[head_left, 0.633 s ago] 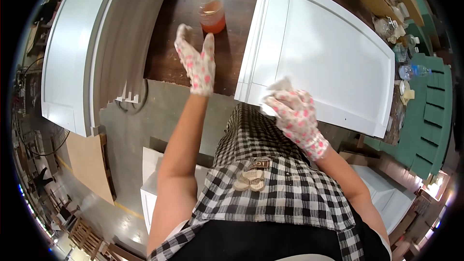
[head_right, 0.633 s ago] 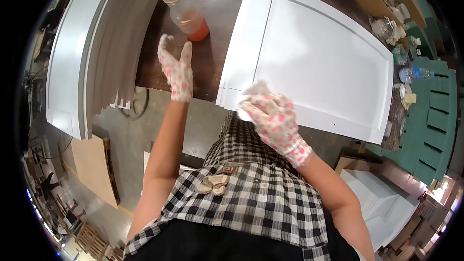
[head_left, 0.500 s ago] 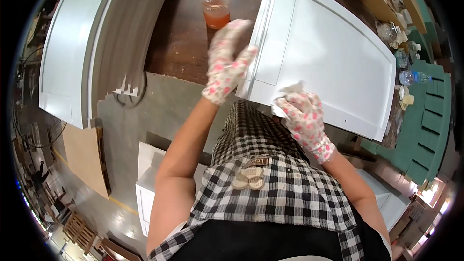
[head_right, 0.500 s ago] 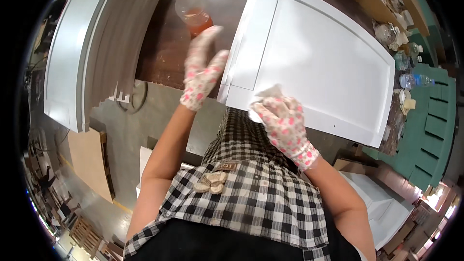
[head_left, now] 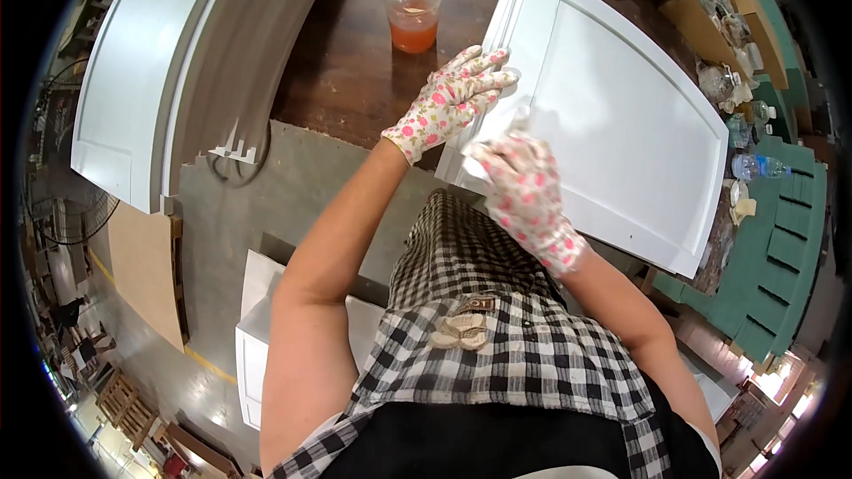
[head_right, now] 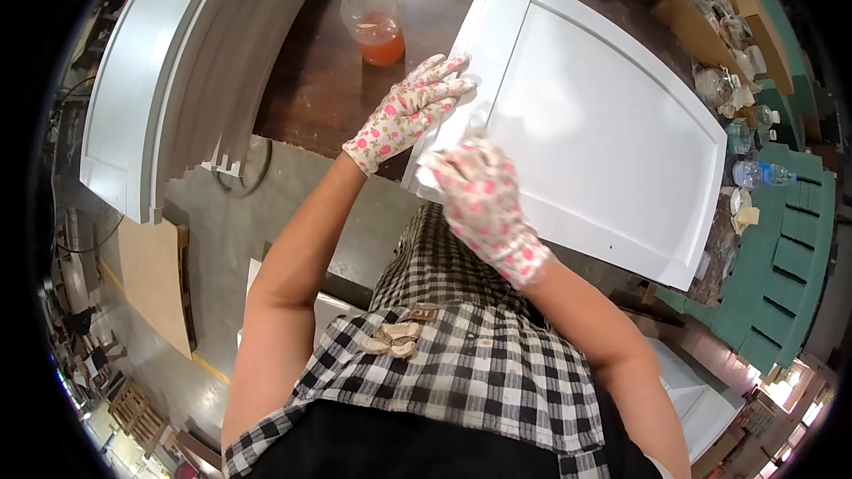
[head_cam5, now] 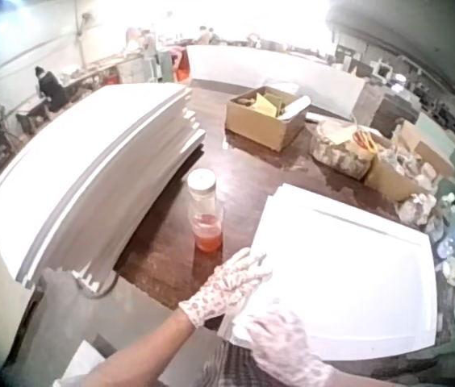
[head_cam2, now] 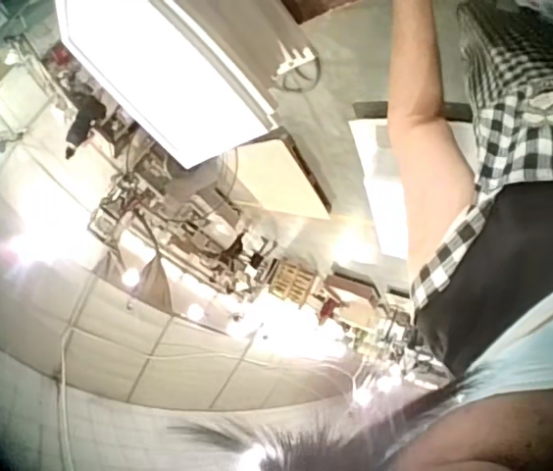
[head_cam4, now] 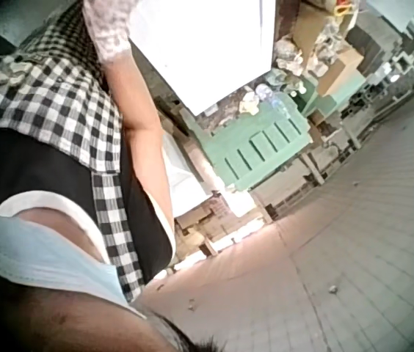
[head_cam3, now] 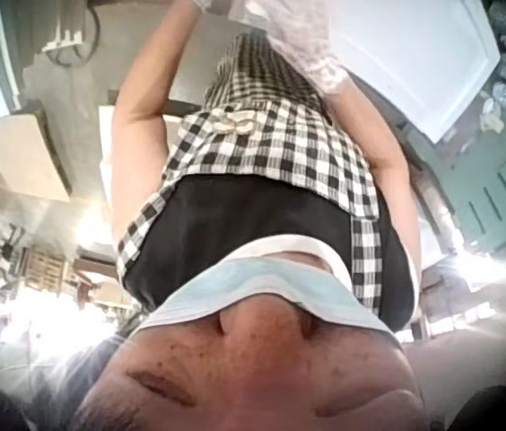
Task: The person sands a white cabinet door by hand, wipes it with a cloth and cleaning liquid, and applies a dark finish to the edges with a brush.
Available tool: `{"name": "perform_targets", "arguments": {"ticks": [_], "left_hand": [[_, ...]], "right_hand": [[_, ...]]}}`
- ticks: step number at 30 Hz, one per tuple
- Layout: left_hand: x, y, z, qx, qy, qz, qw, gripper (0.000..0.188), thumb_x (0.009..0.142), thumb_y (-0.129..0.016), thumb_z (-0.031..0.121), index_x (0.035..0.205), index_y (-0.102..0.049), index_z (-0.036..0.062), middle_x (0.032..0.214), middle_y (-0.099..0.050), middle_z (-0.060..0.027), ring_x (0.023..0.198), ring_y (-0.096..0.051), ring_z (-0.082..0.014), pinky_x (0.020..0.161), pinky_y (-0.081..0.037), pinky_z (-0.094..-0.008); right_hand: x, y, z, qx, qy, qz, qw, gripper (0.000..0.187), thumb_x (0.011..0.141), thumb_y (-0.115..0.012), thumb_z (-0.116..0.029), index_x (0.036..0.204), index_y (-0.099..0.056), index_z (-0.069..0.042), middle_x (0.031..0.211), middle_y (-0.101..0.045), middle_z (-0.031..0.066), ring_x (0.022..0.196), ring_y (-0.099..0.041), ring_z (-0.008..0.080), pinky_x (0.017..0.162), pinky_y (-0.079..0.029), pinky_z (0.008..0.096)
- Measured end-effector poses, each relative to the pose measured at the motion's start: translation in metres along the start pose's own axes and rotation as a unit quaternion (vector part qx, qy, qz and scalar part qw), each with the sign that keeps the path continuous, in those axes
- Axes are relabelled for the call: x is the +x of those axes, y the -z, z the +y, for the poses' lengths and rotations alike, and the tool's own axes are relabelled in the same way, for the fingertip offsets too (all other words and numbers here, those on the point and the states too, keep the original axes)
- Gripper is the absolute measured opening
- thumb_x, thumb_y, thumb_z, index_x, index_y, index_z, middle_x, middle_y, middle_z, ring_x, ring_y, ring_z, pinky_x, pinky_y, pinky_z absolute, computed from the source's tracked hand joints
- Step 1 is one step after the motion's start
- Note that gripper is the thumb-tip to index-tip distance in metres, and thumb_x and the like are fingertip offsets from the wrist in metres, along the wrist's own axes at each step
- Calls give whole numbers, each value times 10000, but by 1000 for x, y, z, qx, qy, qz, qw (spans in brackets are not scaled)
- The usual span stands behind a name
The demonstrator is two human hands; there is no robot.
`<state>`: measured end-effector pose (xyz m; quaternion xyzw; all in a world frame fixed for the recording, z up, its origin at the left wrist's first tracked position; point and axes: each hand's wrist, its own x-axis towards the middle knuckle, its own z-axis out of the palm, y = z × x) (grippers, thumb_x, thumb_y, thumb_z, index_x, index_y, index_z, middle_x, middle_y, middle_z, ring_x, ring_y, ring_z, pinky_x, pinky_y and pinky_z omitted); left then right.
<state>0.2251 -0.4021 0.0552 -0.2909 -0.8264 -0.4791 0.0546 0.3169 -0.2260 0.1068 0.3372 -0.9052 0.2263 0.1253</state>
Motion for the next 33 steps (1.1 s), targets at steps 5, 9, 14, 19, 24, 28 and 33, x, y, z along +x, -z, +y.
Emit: {"name": "perform_targets", "arguments": {"ticks": [5,9,14,19,24,28,33], "left_hand": [[4,-3,12,101,32,-17,994,363,889,-584,112,1233,-628,221,1426,-463,25,1382,-305,-294,1120,-288,-419],[10,-9,21,67,37,2,997,348,892,-585,131,1218,-636,241,1423,-466,33,1392,-288,-289,1119,-286,-433],[4,-7,9,130,3,16,991,319,888,-600,167,1190,-653,256,1415,-473,52,1379,-314,-303,1094,-325,-445],[7,-12,8,128,12,27,991,317,875,-618,185,1177,-660,271,1413,-472,71,1362,-341,-308,1084,-346,-453],[6,-11,11,133,13,33,991,328,868,-627,182,1176,-656,291,1395,-492,71,1364,-335,-316,1076,-354,-459],[3,-18,5,142,0,44,989,324,872,-628,186,1180,-654,282,1386,-502,70,1364,-335,-321,1080,-344,-456],[4,-12,9,129,-12,36,991,297,882,-614,191,1167,-663,263,1369,-520,55,1371,-323,-312,1106,-324,-434]], "right_hand": [[-43,30,16,-19,-24,-48,998,433,713,-625,-30,1135,-614,-127,1112,-564,64,1032,-527,274,886,-413,421],[-9,18,7,-32,-17,-52,998,486,670,-646,-50,1147,-615,-137,1149,-553,67,1033,-505,280,881,-411,419],[-30,23,15,-45,1,-62,997,497,675,-652,-58,1159,-611,-160,1113,-574,58,1030,-510,281,880,-405,436],[-8,3,6,-54,-13,-39,998,522,656,-629,1,1154,-613,-155,1072,-587,34,979,-525,277,848,-413,401],[-38,22,14,-21,-33,-43,998,464,663,-638,-8,1118,-625,-101,1089,-605,69,1022,-543,271,855,-399,420],[6,11,-8,-23,-56,-60,996,512,682,-644,-45,1188,-584,-99,1126,-579,94,1072,-516,294,904,-386,463],[-41,23,6,-51,-48,-28,997,396,692,-664,-84,1080,-639,-157,1076,-576,32,992,-510,273,822,-415,392]]}}
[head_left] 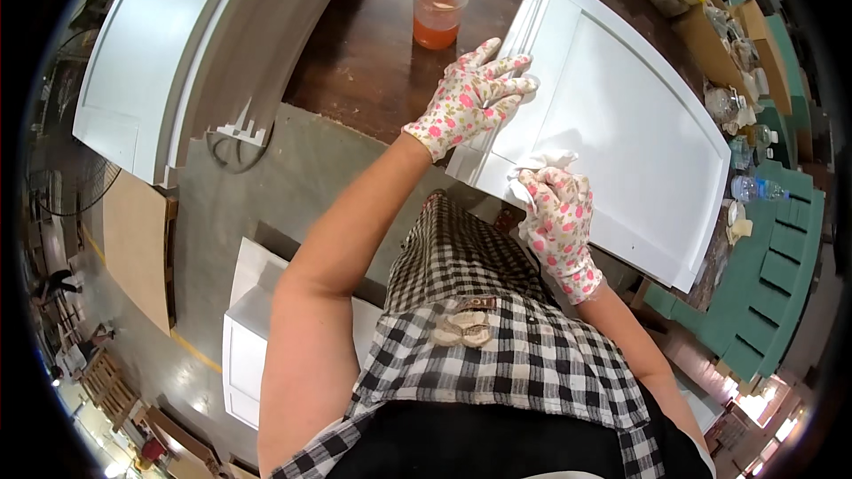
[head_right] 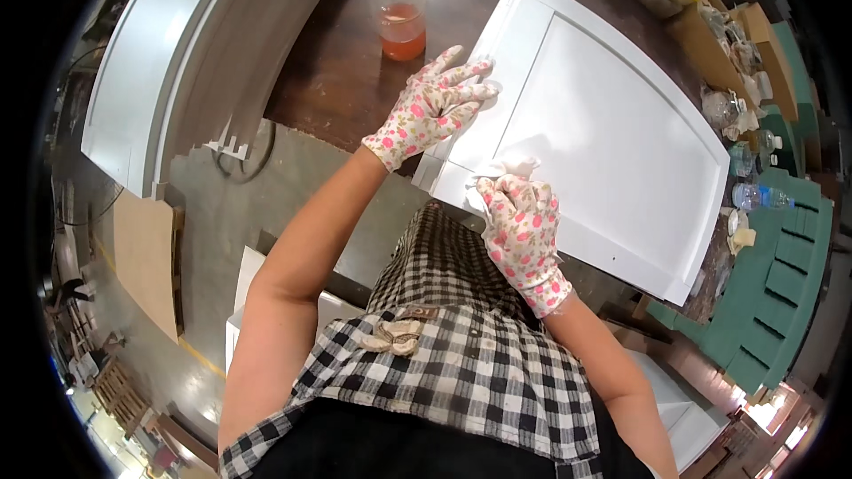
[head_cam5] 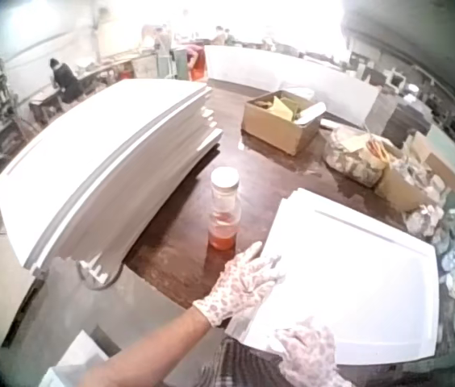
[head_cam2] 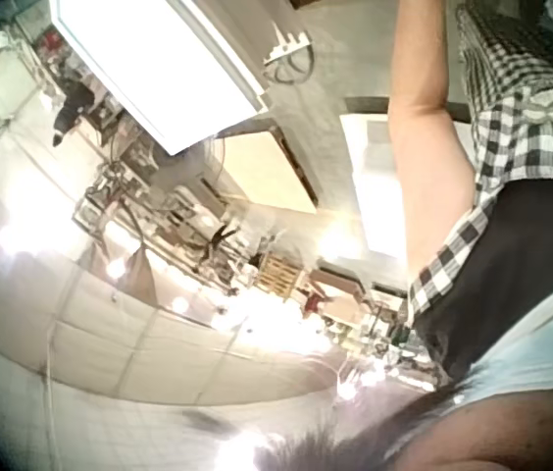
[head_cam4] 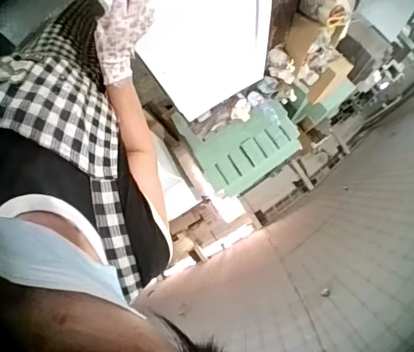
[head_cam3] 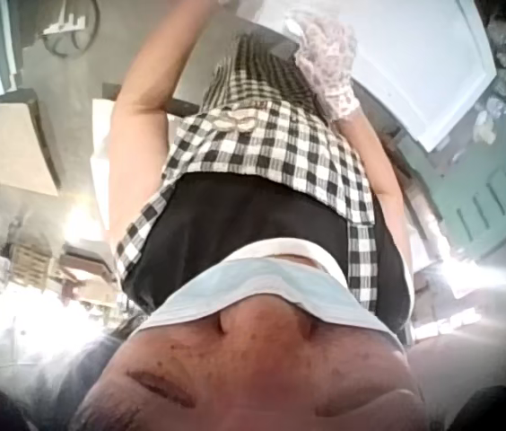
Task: The person sands a white cabinet door by hand, wipes it with a cloth and cleaning liquid, and applies a dark finish to the edges with a brush.
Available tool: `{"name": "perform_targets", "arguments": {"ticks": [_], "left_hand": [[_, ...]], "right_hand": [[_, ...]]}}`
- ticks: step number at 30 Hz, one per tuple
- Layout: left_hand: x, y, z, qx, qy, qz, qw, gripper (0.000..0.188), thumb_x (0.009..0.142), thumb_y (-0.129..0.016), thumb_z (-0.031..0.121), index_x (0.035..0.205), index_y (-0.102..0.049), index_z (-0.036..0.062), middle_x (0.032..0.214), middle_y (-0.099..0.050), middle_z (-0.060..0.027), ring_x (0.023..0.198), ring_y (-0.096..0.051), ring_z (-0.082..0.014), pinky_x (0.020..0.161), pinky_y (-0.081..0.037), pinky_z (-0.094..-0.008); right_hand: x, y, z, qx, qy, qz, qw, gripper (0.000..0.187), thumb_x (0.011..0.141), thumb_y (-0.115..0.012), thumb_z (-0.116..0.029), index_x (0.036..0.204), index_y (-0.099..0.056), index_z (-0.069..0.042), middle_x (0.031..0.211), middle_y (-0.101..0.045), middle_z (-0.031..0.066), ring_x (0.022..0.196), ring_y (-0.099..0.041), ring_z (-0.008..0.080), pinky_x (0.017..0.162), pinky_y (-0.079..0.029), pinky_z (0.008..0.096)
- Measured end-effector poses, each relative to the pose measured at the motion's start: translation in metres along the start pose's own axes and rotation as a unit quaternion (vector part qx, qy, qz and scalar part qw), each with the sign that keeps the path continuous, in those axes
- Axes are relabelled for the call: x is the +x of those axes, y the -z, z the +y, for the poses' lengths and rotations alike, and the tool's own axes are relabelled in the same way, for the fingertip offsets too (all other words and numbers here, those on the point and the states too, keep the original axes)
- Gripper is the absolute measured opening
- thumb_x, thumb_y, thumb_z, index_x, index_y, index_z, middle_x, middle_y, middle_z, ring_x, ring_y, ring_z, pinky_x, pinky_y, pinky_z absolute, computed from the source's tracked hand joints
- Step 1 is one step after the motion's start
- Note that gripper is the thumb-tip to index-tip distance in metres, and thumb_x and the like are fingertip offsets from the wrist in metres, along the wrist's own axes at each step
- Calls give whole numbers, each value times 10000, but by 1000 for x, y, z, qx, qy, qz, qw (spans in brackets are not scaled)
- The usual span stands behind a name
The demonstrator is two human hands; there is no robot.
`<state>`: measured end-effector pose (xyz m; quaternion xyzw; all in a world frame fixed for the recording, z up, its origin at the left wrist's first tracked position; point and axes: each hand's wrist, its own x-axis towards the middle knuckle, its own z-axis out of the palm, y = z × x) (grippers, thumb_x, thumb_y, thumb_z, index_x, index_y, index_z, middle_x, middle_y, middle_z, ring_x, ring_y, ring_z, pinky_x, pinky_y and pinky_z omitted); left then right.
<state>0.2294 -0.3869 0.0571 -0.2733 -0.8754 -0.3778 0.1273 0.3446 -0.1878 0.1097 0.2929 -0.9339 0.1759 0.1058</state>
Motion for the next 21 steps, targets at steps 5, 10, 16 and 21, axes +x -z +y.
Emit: {"name": "perform_targets", "arguments": {"ticks": [5,10,16,21], "left_hand": [[-3,-11,-14,-14,13,5,1000,296,905,-588,177,1175,-660,275,1374,-517,51,1359,-349,-304,1082,-346,-423],[-4,-4,-9,21,-1,20,1000,282,902,-595,175,1159,-669,265,1370,-521,32,1358,-352,-315,1073,-359,-441],[2,-3,-8,-25,-25,28,999,316,840,-627,111,1136,-675,209,1337,-546,-38,1311,-412,-341,1092,-340,-457],[12,-9,-10,-23,-57,-6,998,303,861,-576,96,1141,-666,168,1334,-542,-93,1306,-413,-369,1049,-387,-447]], "right_hand": [[38,-21,-31,27,84,-15,996,424,717,-638,-47,1115,-638,-193,1031,-581,13,973,-540,252,856,-407,420],[-41,0,13,-21,72,30,997,444,690,-711,-92,1119,-636,-176,1072,-594,6,1024,-545,226,840,-425,397],[-78,19,33,-67,-38,0,997,354,781,-602,-96,1125,-639,-172,1144,-583,29,1036,-533,250,920,-388,423],[3,-45,-28,46,35,-11,998,354,794,-551,-92,1119,-624,-209,1234,-575,-14,1074,-547,275,888,-446,453]]}}
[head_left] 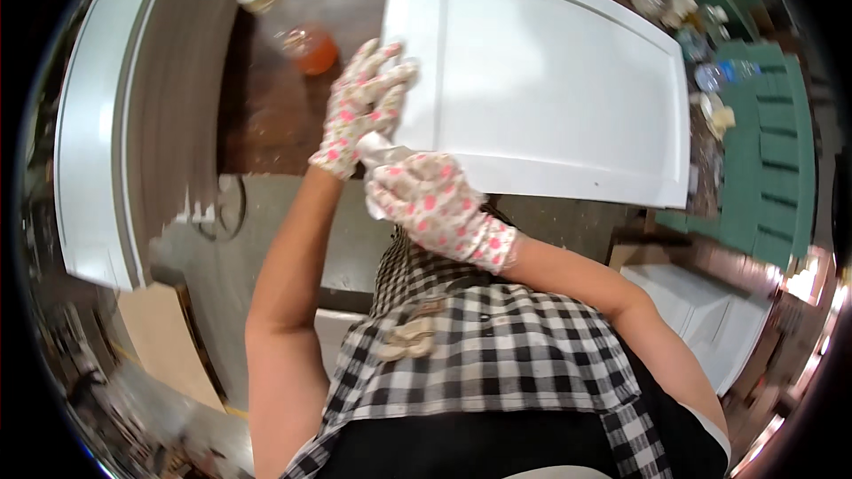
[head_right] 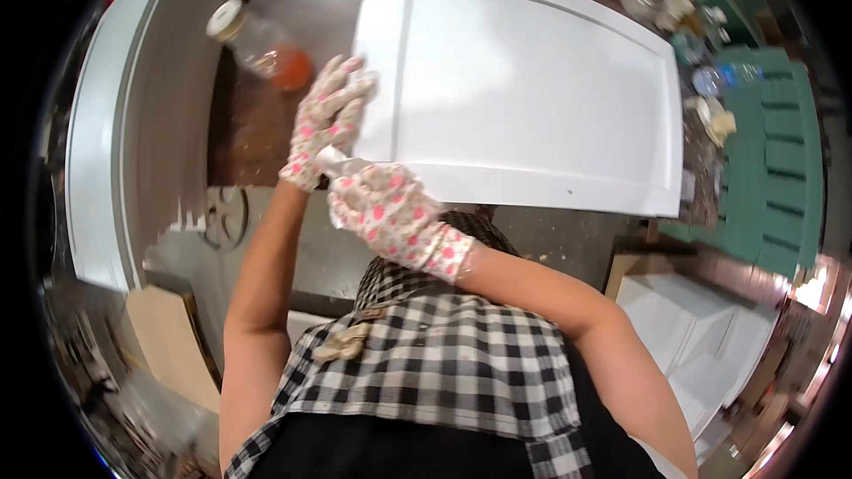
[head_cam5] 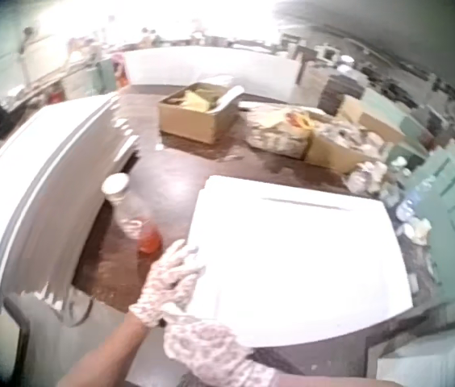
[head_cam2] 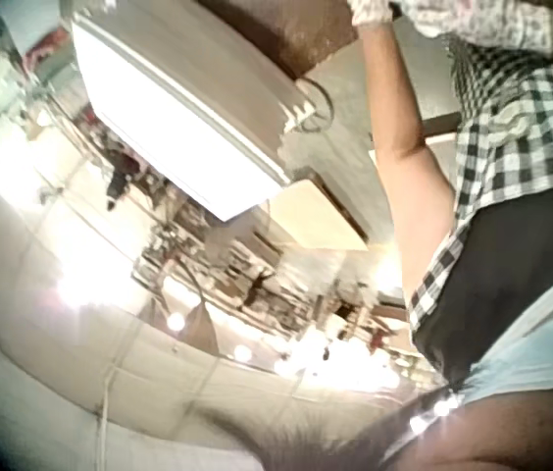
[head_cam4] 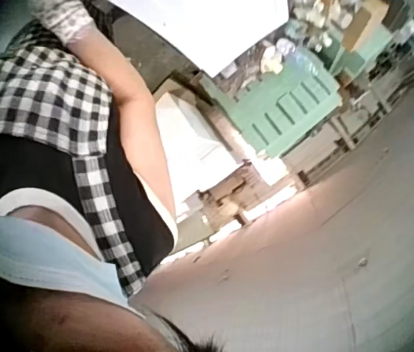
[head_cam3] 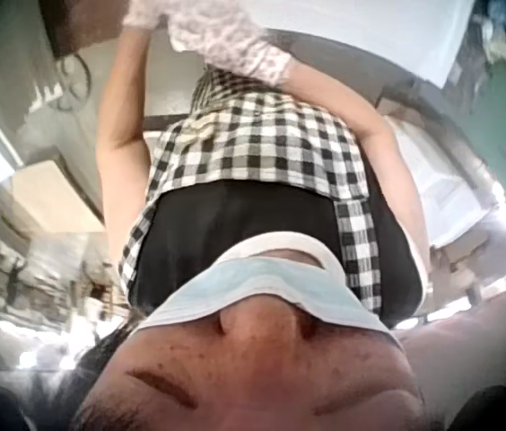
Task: The person sands a white cabinet door by hand, wipes it with a cloth and cleaning liquid, and applies a dark finish to the edges with a brush.
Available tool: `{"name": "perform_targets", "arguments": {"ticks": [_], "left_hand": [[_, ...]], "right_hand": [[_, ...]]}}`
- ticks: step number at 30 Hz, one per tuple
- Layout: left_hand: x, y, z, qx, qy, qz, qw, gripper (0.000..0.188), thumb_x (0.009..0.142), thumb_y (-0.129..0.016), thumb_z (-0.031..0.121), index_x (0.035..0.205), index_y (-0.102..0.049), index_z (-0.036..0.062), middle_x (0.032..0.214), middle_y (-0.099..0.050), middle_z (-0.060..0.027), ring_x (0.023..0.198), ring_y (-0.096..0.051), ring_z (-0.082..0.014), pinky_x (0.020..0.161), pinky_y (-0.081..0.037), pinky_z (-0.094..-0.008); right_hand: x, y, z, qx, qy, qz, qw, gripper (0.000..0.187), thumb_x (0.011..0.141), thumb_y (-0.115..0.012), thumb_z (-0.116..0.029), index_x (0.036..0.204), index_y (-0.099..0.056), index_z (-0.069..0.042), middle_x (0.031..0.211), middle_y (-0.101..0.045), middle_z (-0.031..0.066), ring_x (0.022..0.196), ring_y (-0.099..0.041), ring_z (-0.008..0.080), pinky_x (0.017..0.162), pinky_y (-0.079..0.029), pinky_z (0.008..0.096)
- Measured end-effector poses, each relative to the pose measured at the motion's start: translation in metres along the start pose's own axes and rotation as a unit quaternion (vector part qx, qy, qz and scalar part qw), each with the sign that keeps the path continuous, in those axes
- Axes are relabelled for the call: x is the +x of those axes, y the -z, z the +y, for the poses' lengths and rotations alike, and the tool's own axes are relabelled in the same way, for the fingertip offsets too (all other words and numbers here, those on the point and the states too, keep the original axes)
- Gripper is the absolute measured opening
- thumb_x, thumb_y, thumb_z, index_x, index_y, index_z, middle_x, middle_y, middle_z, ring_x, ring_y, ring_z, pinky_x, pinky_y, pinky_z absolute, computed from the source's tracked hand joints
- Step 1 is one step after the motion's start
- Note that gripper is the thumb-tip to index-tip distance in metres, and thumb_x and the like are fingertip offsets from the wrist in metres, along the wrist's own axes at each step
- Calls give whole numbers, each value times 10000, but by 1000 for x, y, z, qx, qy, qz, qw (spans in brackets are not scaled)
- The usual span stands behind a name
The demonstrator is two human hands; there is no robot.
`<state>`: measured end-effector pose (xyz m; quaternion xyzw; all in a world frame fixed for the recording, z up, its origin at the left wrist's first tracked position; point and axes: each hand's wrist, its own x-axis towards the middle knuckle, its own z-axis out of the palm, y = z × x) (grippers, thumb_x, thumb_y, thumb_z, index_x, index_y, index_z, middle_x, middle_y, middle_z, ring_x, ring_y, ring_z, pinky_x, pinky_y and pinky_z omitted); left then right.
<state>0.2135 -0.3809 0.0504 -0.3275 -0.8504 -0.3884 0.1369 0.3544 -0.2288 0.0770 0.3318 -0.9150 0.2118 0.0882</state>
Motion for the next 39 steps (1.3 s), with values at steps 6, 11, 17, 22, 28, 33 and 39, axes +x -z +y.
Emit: {"name": "perform_targets", "arguments": {"ticks": [6,11,17,22,28,33,39], "left_hand": [[-5,15,9,-14,16,27,999,316,793,-632,20,1072,-702,152,1284,-583,-92,1259,-470,-366,1021,-410,-454],[10,14,15,46,-53,9,998,315,780,-629,13,1063,-699,134,1246,-600,-124,1184,-530,-369,980,-439,-445],[20,10,22,-6,105,17,994,507,844,-677,147,1303,-501,23,1387,-457,-177,1283,-442,-312,1059,-365,-399],[42,-11,55,124,221,-94,963,764,899,-604,335,1460,-226,-20,1512,-246,-207,1414,-225,-313,1147,-206,-393],[34,-14,50,124,202,-87,968,716,912,-587,278,1459,-232,-18,1513,-243,-212,1416,-220,-315,1148,-203,-373],[37,-12,55,100,201,-89,970,720,910,-585,258,1457,-221,-36,1521,-217,-216,1420,-202,-316,1160,-173,-365],[26,-12,49,88,183,-62,977,715,918,-561,290,1443,-235,-69,1507,-231,-251,1420,-204,-329,1155,-165,-390]], "right_hand": [[-110,47,59,-101,-214,137,962,382,859,-566,-414,1145,-652,-175,1204,-629,20,1191,-504,256,1011,-353,437],[-305,115,149,-250,-420,237,839,383,924,-494,-169,1289,-557,-70,1289,-560,104,1224,-492,267,1076,-344,374],[-226,188,132,-250,-446,361,780,170,909,-518,-121,1009,-638,-56,938,-662,88,885,-638,246,796,-515,361],[-117,87,67,-262,-249,194,912,229,875,-562,-204,1049,-629,-71,1045,-650,92,1030,-590,243,916,-463,390],[-245,177,169,-222,-505,284,784,172,889,-517,-155,971,-635,-60,990,-634,134,920,-599,282,823,-473,392],[-320,218,220,-373,-533,272,709,273,938,-447,-209,1013,-632,-22,1013,-637,193,970,-601,341,842,-478,415],[-182,99,97,-223,-410,267,843,364,936,-486,-223,1230,-567,-25,1225,-580,178,1153,-526,328,1008,-383,446]]}}
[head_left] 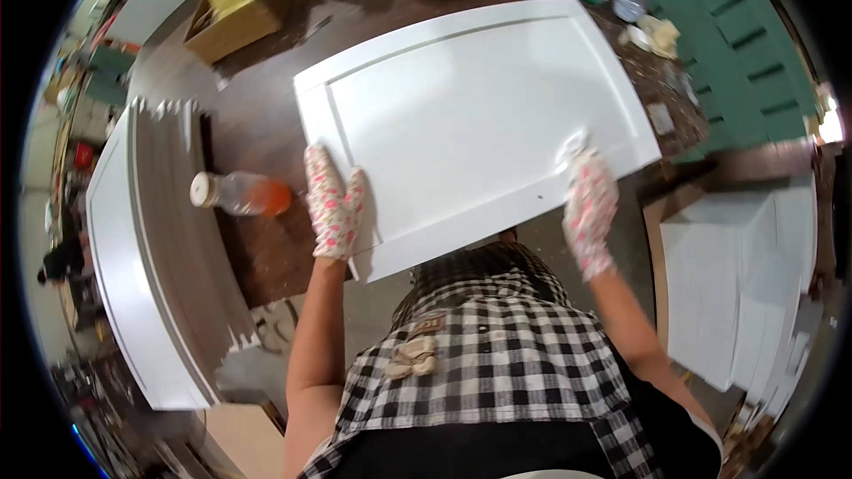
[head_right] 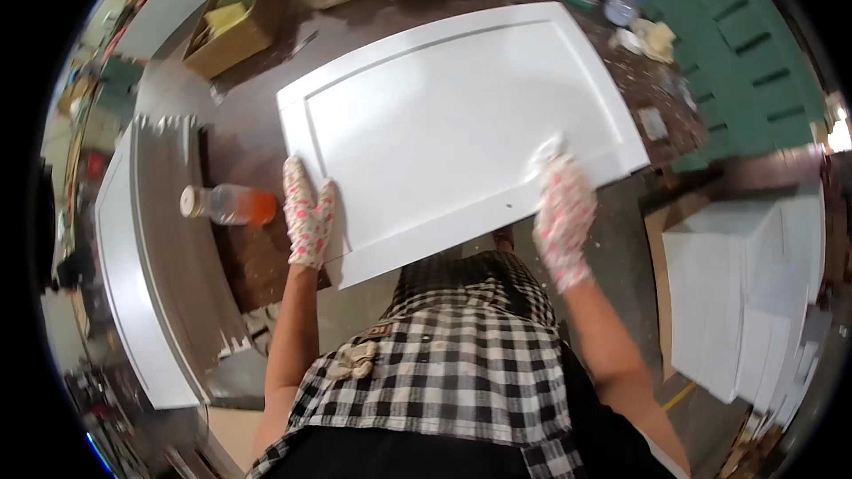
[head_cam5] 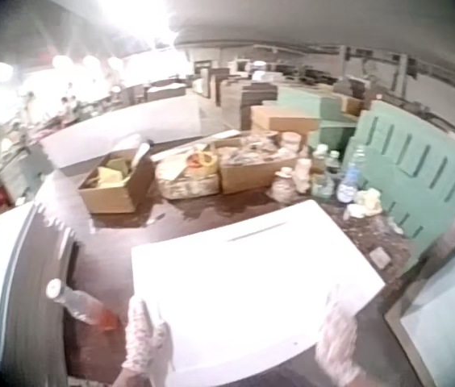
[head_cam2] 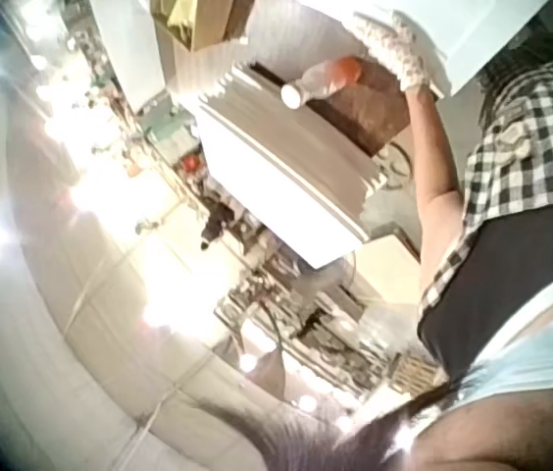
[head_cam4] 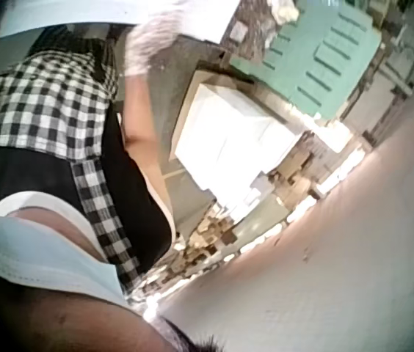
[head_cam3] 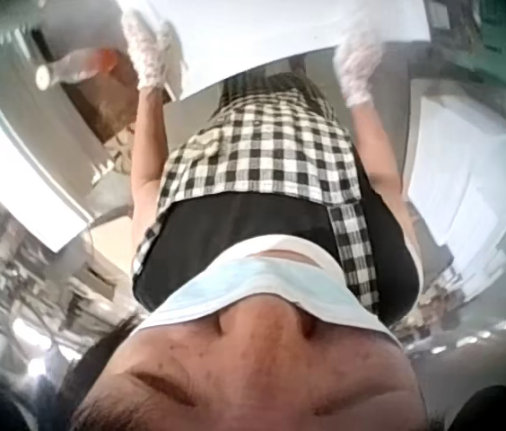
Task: The person sands a white cabinet door by hand, wipes it with a cloth and cleaning liquid, and applies a dark finish to the edges with a brush.
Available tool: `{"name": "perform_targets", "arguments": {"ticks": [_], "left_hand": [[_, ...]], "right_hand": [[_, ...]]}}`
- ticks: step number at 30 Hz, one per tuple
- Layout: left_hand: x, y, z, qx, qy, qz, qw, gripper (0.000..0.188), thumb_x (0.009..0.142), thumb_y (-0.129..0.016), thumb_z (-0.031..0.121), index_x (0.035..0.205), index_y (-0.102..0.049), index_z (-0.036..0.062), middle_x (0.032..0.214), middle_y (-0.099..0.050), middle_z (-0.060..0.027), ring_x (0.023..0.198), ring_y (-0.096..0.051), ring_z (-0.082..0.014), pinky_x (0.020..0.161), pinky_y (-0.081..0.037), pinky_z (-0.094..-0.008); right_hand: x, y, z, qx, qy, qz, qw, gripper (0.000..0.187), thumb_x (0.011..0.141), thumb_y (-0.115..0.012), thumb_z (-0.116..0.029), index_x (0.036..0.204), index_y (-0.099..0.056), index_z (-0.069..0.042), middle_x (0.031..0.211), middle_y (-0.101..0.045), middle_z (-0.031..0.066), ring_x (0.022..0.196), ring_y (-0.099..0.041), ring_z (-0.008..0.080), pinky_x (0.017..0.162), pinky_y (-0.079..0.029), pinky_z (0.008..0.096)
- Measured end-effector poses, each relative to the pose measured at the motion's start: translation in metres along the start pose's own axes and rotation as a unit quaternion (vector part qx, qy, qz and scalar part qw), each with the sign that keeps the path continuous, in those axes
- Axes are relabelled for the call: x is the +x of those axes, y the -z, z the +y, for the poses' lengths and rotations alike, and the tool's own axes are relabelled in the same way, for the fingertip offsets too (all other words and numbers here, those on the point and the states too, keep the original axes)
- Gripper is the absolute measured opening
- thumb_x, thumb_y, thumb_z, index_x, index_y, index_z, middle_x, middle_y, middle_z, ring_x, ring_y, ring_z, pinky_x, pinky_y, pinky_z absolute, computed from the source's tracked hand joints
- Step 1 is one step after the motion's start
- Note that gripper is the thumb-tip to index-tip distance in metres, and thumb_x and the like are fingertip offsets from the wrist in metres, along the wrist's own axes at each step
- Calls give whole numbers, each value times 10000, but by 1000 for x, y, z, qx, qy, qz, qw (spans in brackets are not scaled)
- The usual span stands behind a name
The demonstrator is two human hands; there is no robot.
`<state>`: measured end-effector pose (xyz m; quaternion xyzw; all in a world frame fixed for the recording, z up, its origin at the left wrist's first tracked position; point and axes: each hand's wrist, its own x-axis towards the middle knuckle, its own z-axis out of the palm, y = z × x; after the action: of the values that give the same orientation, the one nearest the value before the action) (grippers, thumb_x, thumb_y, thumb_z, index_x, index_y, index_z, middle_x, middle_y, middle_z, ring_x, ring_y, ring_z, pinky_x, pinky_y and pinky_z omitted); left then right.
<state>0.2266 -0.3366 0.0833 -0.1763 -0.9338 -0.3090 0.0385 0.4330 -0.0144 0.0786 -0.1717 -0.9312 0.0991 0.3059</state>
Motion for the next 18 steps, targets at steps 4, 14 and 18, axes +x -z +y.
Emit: {"name": "perform_targets", "arguments": {"ticks": [4,14,18], "left_hand": [[-3,4,-3,-28,-9,53,998,538,963,-511,192,1426,-328,-12,1468,-350,-195,1377,-314,-300,1122,-257,-371],[-50,37,-76,-302,192,335,872,774,789,-729,56,1415,-274,30,1413,-309,-133,1273,-388,-238,1045,-372,-352],[-16,35,-74,-236,126,284,921,1027,708,-814,116,1482,-142,49,1464,-280,-156,1310,-374,-269,1065,-356,-386]], "right_hand": [[-57,-32,-87,169,76,-117,976,399,933,-479,-299,1244,-579,-71,1270,-570,135,1244,-486,279,1054,-360,435],[-7,0,-126,202,308,-209,906,408,877,-535,-252,1280,-550,-193,1274,-572,50,1256,-472,257,1035,-365,445],[-18,-27,-178,237,408,-291,832,497,822,-592,-271,1301,-535,-151,1341,-524,65,1269,-454,283,1012,-385,472]]}}
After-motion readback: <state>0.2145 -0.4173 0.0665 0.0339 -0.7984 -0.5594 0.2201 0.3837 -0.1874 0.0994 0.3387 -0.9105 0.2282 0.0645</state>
